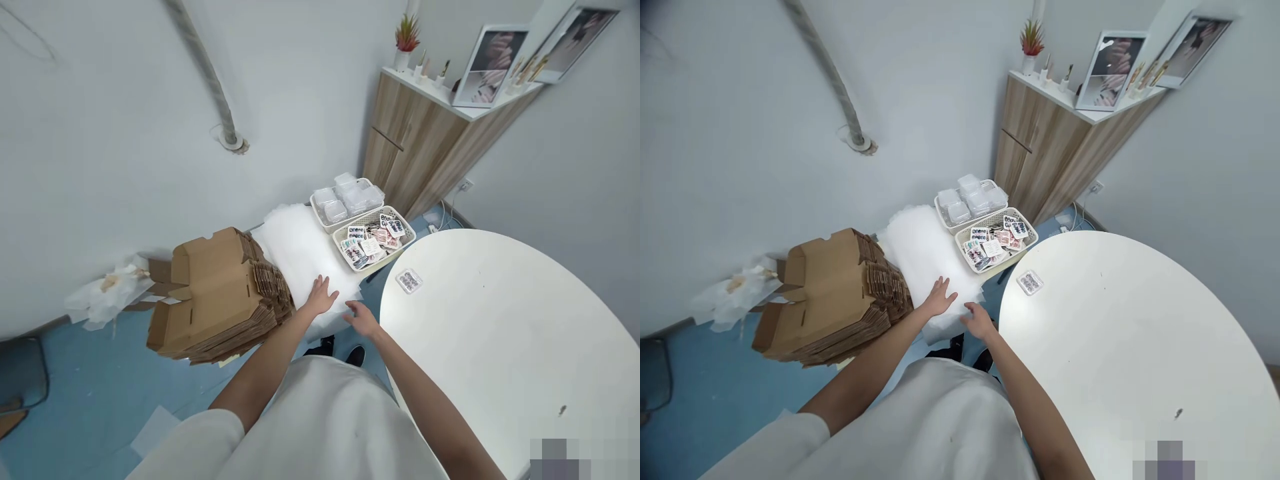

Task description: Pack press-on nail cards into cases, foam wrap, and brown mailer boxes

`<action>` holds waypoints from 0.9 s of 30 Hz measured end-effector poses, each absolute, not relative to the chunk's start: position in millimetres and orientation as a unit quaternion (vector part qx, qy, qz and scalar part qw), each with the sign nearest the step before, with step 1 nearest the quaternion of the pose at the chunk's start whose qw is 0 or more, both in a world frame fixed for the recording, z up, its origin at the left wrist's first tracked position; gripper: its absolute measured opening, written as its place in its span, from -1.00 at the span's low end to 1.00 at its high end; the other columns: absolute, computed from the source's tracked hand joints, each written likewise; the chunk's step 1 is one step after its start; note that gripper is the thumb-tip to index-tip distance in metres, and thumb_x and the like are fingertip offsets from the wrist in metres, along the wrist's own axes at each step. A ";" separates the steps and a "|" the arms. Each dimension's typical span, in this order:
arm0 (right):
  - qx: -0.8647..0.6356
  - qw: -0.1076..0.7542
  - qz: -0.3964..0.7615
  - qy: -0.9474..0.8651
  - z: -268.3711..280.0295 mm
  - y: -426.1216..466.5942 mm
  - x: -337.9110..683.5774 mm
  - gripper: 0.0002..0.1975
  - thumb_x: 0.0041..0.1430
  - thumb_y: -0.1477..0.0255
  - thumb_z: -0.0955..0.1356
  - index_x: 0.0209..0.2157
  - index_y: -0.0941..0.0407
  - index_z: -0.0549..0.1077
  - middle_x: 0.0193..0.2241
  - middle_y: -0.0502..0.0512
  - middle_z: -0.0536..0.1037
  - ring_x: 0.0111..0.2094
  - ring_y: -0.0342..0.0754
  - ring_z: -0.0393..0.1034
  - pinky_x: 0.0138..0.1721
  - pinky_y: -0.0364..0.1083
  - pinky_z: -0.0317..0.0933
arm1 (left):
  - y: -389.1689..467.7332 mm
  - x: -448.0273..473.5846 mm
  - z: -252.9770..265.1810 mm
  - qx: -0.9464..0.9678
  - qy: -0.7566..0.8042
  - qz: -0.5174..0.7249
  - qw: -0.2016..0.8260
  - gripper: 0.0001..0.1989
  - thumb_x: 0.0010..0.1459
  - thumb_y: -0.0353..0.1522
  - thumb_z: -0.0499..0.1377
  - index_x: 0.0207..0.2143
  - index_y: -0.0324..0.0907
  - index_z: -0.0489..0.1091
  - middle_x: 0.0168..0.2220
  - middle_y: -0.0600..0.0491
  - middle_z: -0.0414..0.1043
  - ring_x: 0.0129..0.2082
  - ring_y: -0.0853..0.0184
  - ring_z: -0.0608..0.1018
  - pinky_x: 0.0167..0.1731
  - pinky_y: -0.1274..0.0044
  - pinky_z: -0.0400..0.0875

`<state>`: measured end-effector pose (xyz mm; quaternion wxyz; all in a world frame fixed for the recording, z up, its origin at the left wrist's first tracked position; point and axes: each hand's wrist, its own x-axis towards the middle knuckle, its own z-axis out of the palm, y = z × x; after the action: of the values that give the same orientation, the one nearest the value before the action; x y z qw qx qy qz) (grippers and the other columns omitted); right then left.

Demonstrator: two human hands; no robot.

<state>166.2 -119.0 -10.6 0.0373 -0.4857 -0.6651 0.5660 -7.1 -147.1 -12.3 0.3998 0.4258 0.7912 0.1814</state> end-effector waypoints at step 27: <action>-0.294 -0.052 0.531 -0.793 -21.0 -103.9 68.9 -0.35 -0.08 0.61 0.23 0.11 -0.04 0.14 0.19 0.02 0.07 0.21 0.09 -0.16 0.13 0.25 -0.29 | -148.5 -15.3 -51.4 -0.007 0.757 0.516 0.401 -0.78 0.05 -0.31 0.06 -0.25 -0.19 0.32 -0.25 -0.05 0.44 -0.22 0.28 0.49 -0.19 0.46 0.33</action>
<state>68.9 -103.9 -21.0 -0.0519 -0.2939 -0.7933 0.5306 -15.3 -148.5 -51.4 0.4009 -0.0067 0.7569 0.5161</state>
